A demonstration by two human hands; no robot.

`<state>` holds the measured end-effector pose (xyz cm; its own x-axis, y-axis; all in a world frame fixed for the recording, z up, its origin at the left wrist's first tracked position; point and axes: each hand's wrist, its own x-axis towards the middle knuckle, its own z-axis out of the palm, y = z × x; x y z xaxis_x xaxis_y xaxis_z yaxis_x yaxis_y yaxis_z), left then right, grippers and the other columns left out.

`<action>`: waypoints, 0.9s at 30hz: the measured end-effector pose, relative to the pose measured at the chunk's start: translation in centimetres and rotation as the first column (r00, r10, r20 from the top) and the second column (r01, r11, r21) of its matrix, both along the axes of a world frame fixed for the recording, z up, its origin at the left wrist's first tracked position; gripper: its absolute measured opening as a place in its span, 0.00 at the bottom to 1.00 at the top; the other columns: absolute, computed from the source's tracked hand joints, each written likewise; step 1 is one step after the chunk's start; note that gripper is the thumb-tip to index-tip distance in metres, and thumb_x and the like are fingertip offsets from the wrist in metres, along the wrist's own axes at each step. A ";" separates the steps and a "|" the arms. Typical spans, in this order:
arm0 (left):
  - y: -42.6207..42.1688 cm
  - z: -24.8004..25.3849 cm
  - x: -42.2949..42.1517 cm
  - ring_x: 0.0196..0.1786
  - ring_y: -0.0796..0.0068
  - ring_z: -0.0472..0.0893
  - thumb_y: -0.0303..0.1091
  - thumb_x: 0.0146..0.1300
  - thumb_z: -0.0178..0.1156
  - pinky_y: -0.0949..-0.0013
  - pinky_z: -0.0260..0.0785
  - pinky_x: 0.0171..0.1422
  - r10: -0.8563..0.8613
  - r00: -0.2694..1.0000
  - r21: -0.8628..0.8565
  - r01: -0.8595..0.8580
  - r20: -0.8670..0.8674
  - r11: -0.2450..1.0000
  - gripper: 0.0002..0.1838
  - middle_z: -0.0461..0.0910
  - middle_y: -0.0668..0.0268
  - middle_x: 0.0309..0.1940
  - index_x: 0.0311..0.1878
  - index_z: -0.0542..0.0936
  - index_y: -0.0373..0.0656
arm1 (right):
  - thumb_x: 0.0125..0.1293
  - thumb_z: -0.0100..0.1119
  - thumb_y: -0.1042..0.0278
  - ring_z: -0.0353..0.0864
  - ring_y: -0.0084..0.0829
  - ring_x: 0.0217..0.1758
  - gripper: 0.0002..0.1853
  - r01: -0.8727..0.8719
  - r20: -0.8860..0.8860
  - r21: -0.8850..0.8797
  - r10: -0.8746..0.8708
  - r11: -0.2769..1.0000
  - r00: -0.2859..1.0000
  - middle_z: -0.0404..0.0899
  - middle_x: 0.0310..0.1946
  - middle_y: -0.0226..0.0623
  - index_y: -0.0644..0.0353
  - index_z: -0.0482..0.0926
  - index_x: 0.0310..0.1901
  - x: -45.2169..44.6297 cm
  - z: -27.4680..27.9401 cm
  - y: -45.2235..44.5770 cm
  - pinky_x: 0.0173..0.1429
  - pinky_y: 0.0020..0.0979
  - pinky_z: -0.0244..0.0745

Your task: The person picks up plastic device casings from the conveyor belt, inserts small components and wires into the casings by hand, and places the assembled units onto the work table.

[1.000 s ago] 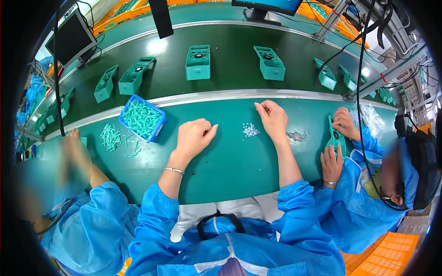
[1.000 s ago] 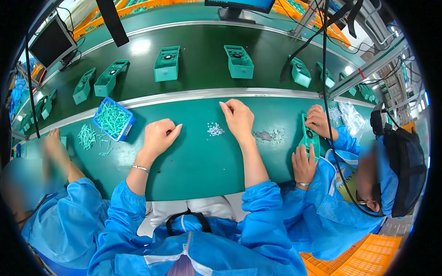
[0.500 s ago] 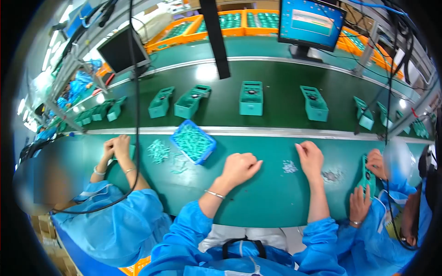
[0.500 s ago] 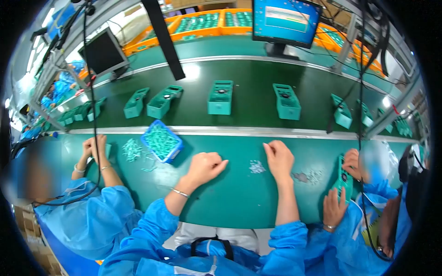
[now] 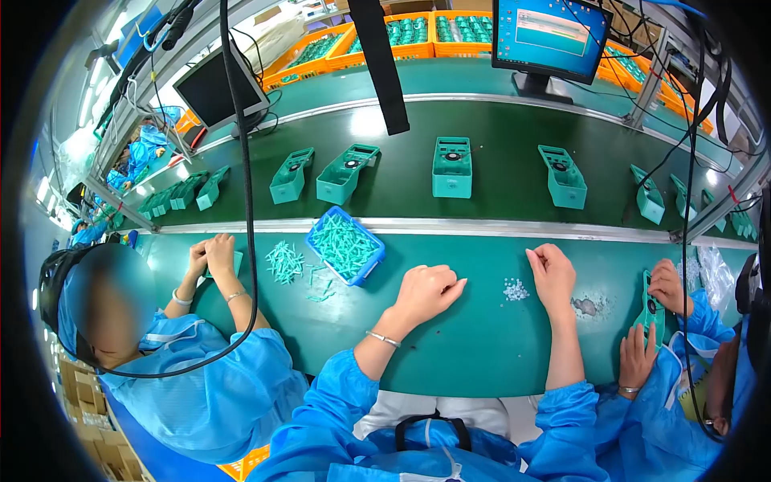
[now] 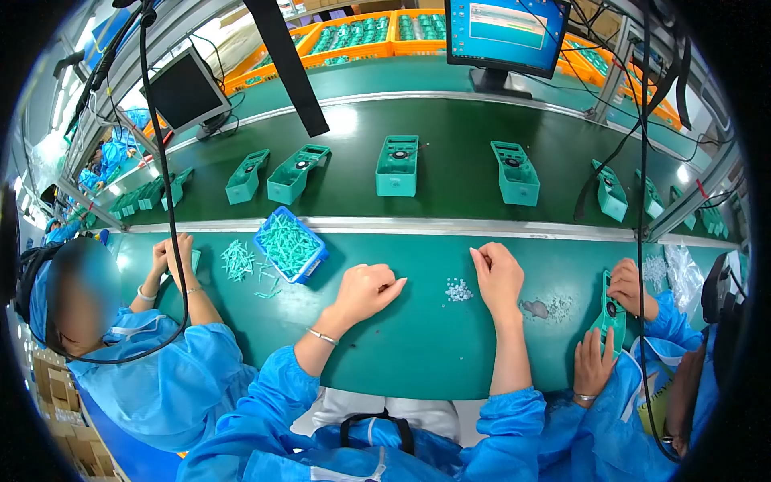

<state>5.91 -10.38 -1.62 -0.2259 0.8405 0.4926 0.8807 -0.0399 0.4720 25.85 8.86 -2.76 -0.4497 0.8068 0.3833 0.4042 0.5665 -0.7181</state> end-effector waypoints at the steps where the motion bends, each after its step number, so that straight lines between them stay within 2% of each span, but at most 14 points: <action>1: 0.0 0.0 0.0 0.23 0.54 0.78 0.36 0.65 0.72 0.55 0.69 0.29 -0.001 1.000 0.004 0.001 0.004 1.000 0.18 0.77 0.62 0.20 0.21 0.77 0.43 | 0.71 0.71 0.64 0.77 0.32 0.27 0.12 -0.003 0.006 -0.004 0.003 1.000 1.000 0.79 0.26 0.34 0.60 0.81 0.33 0.0 0.1 0.0 0.35 0.35 0.71; 27: -0.1 0.2 -0.3 0.23 0.53 0.78 0.37 0.66 0.71 0.53 0.68 0.29 -0.002 1.000 -0.030 0.002 0.003 1.000 0.19 0.77 0.61 0.20 0.21 0.77 0.43 | 0.71 0.71 0.66 0.78 0.34 0.29 0.11 -0.030 0.005 0.016 0.030 0.999 1.000 0.80 0.28 0.34 0.59 0.80 0.34 -0.1 0.1 -0.2 0.35 0.36 0.72</action>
<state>5.61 -10.45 -1.45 -0.2255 0.8553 0.4665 0.8793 -0.0274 0.4754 25.70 8.70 -2.62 -0.4757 0.7866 0.3936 0.3905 0.5898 -0.7068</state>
